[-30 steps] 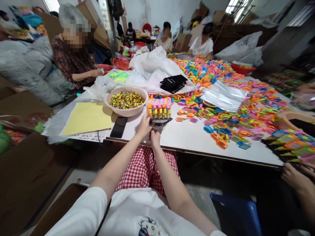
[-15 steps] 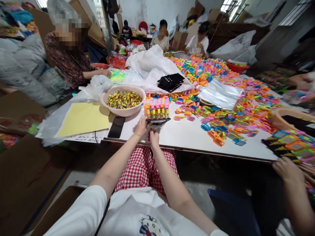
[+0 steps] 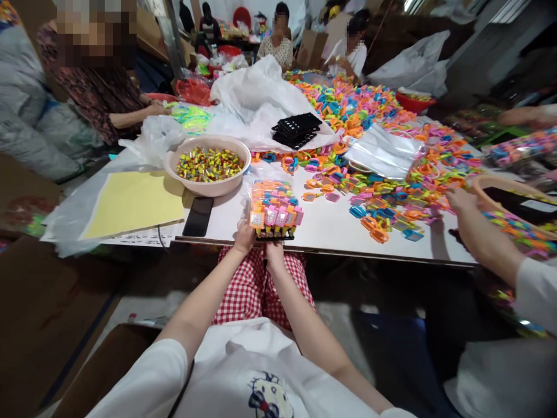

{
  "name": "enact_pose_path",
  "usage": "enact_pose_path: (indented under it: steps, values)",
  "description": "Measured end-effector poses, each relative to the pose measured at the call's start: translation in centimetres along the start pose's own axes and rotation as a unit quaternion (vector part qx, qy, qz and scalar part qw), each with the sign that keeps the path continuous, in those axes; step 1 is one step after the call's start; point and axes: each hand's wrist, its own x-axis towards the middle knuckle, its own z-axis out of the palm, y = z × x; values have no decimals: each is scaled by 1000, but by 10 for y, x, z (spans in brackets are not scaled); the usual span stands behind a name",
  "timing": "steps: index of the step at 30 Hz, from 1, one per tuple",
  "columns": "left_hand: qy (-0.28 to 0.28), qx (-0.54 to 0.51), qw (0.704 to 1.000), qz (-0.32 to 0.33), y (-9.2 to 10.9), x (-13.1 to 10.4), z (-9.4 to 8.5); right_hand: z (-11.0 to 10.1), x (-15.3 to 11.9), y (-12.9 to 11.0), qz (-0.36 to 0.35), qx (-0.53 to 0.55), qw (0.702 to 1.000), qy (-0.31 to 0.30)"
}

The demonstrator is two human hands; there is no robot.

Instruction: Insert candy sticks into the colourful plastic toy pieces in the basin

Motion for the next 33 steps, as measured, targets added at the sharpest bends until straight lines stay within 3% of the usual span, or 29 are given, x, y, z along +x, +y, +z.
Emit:
enact_pose_path:
  steps: [6,12,20,26,31,33]
  values:
    - [-36,48,998,16,-1,-2,6,-9,-11,8,4,30,999,-10]
    - [-37,61,997,17,5,-15,-4,-14,-12,12,-1,51,999,-19]
    - [169,-50,982,-64,24,-58,5,-8,-16,20,37,90,995,-18]
    - [161,-52,979,-112,23,-66,6,-11,-21,13,105,147,983,-42]
    - [244,-69,951,-180,22,-66,5,-5,-31,2,130,225,964,-50]
    - [248,-83,942,-209,22,-66,5,0,-35,-2,148,253,954,-61]
